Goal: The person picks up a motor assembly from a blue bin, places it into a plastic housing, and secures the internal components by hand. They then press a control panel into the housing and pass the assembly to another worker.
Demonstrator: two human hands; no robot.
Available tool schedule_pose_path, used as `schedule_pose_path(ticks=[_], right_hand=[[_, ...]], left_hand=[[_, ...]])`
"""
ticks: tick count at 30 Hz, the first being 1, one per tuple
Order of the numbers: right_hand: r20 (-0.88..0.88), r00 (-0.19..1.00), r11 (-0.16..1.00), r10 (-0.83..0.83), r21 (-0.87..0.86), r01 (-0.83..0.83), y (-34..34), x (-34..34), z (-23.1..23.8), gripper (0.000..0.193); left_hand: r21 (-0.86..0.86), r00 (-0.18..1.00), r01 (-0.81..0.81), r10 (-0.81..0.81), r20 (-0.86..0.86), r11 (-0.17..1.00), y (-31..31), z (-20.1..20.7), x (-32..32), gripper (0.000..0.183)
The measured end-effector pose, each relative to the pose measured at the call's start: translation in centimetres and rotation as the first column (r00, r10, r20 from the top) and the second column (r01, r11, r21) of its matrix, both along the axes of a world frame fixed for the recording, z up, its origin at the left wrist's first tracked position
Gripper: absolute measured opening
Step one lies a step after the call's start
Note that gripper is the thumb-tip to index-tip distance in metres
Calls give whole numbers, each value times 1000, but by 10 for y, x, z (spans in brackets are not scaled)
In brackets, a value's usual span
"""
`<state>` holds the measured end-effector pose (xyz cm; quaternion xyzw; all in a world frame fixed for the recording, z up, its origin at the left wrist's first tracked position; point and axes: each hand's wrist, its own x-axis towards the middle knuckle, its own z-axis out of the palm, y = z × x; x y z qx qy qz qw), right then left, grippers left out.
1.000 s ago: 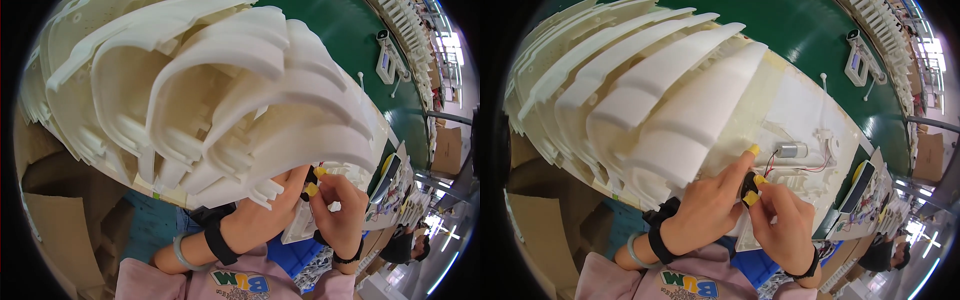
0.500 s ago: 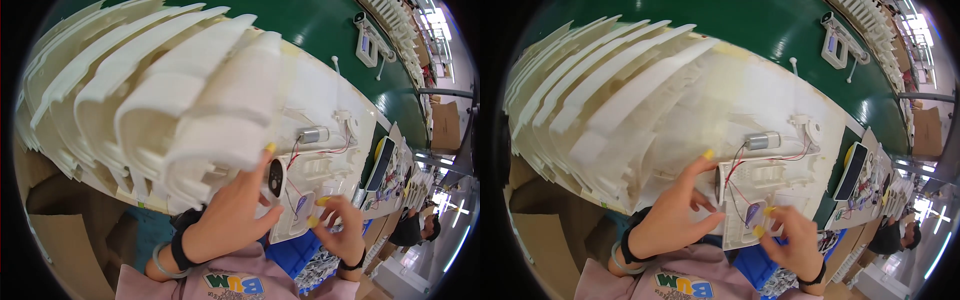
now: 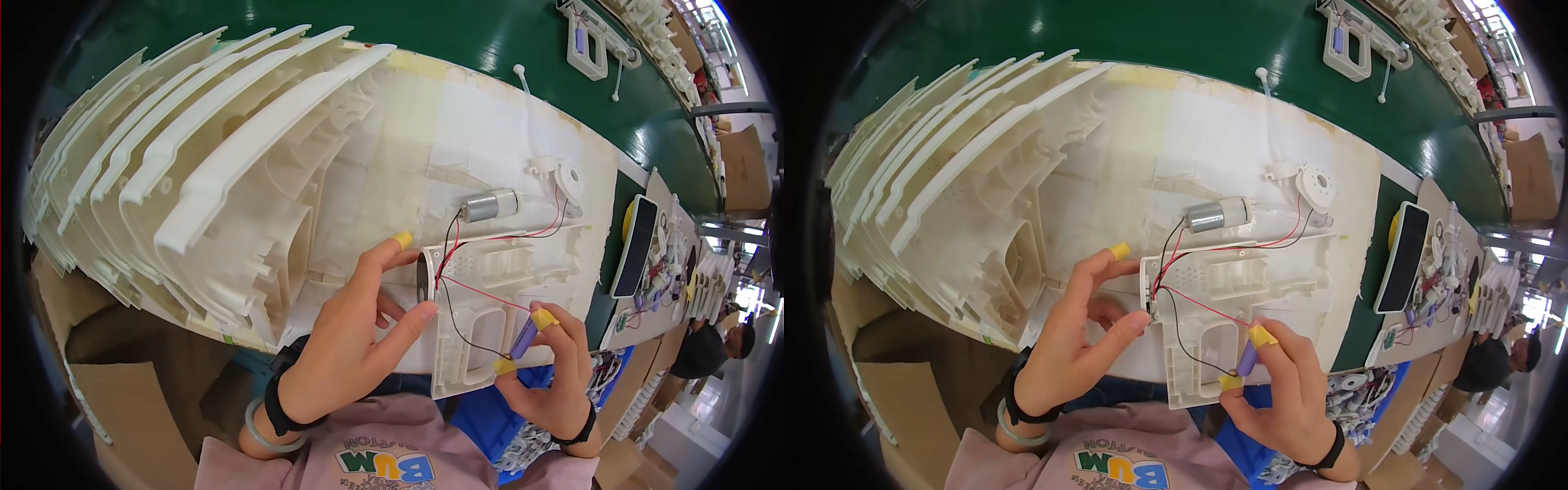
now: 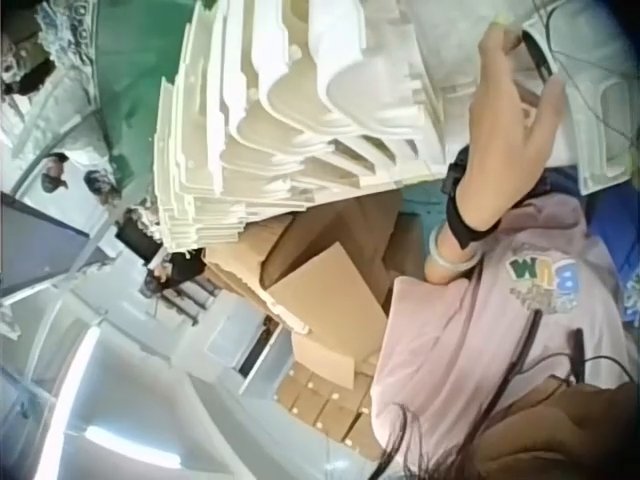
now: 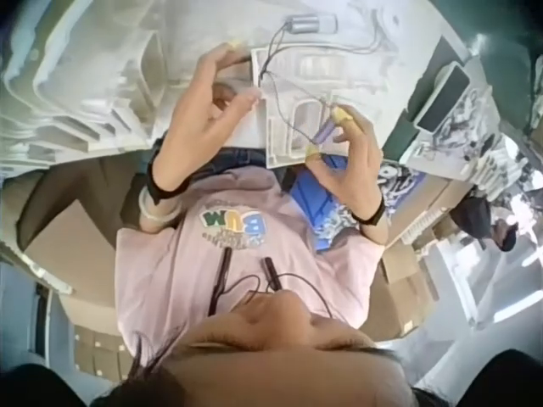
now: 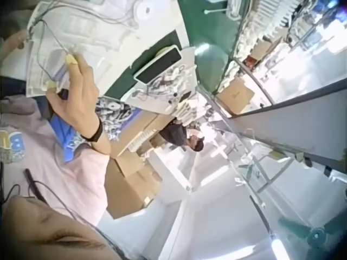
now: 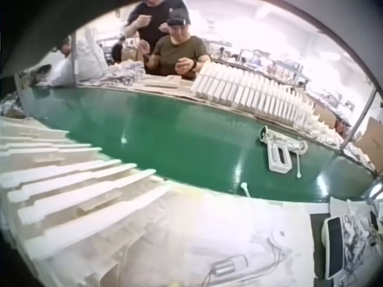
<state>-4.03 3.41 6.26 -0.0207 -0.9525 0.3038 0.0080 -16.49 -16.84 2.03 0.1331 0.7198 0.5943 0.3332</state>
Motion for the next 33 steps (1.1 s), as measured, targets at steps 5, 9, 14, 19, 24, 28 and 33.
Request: schedule_pose_path(ticks=[5,9,14,19,24,28,33], right_hand=[[-17,997,996,-70,-50,69,6,-15,7,60],[-12,999,998,-44,-49,44,16,-37,10,39],[-51,987,989,150,2,-150,-1,-7,-3,27],[-245,956,986,162,1,-167,-24,32,-38,27],[-90,975,978,204,-12,-206,-33,25,-31,27],[-79,970,970,232,89,-225,-29,24,-30,29],[-84,964,960,250,148,-236,-25,10,-28,29]], left_hand=[[-3,999,5,-5,-32,1000,2,-1,1,56],[3,999,-6,6,-47,1000,1,-4,2,56],[-18,999,-4,3,-51,1000,2,-3,2,55],[-17,997,4,-5,-79,1000,2,-3,2,55],[-28,996,-3,0,-89,1000,1,-5,4,55],[-26,996,-24,22,-89,999,2,-7,5,55],[-49,988,-20,12,-154,999,4,-4,5,53]])
